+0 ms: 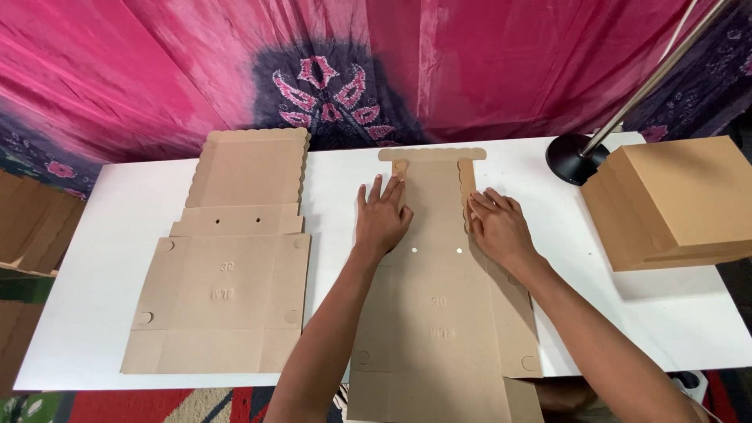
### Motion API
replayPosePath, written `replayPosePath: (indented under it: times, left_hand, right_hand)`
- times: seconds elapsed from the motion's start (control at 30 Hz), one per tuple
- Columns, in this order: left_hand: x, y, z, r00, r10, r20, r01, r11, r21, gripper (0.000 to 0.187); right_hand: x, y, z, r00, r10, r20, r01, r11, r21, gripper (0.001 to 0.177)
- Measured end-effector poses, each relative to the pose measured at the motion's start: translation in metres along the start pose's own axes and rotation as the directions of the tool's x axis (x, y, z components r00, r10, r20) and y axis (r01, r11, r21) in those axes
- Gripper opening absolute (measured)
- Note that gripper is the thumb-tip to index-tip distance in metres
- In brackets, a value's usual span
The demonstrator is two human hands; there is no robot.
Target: Folding flat cardboard sheets into assembled boxes.
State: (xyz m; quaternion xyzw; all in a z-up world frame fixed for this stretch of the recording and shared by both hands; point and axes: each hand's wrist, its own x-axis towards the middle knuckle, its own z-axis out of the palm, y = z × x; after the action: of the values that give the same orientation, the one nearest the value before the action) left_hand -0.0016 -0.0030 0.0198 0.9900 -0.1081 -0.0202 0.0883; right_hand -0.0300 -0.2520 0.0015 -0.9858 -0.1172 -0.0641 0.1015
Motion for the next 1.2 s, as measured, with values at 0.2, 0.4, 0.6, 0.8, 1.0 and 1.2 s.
replayPosePath:
  times: [0.2, 0.4, 0.6, 0.8, 1.0, 1.2]
  left_hand:
    - [0.003, -0.003, 0.008, 1.000, 0.012, -0.026, -0.012, 1.000, 0.024, 0.063]
    - [0.003, -0.005, 0.009, 0.999, 0.026, -0.029, -0.025, 0.999, 0.039, 0.063]
    - [0.003, -0.005, 0.007, 1.000, 0.019, -0.023, -0.018, 1.000, 0.019, 0.065]
    - [0.001, -0.004, 0.009, 0.999, 0.021, -0.045, -0.022, 1.000, -0.004, 0.063]
    - [0.001, -0.004, 0.010, 0.999, 0.015, -0.035, -0.015, 1.000, -0.007, 0.064]
    - [0.004, -0.007, 0.014, 1.000, 0.018, -0.021, -0.017, 0.999, 0.036, 0.065]
  right_hand:
    - [0.011, 0.010, 0.011, 0.998, 0.032, 0.050, -0.032, 0.999, 0.005, 0.041]
    - [0.081, 0.028, 0.040, 0.997, 0.033, -0.068, -0.036, 0.998, -0.047, 0.041]
    - [0.079, 0.026, 0.044, 0.993, 0.046, -0.107, -0.052, 0.998, -0.047, 0.040]
    - [0.007, -0.002, 0.009, 0.999, 0.011, -0.036, -0.010, 0.999, 0.049, 0.040]
    - [-0.023, -0.018, -0.011, 0.998, 0.038, 0.044, -0.040, 0.999, 0.028, 0.042]
    - [0.037, 0.011, 0.022, 0.999, 0.040, -0.006, -0.041, 0.999, -0.034, 0.041]
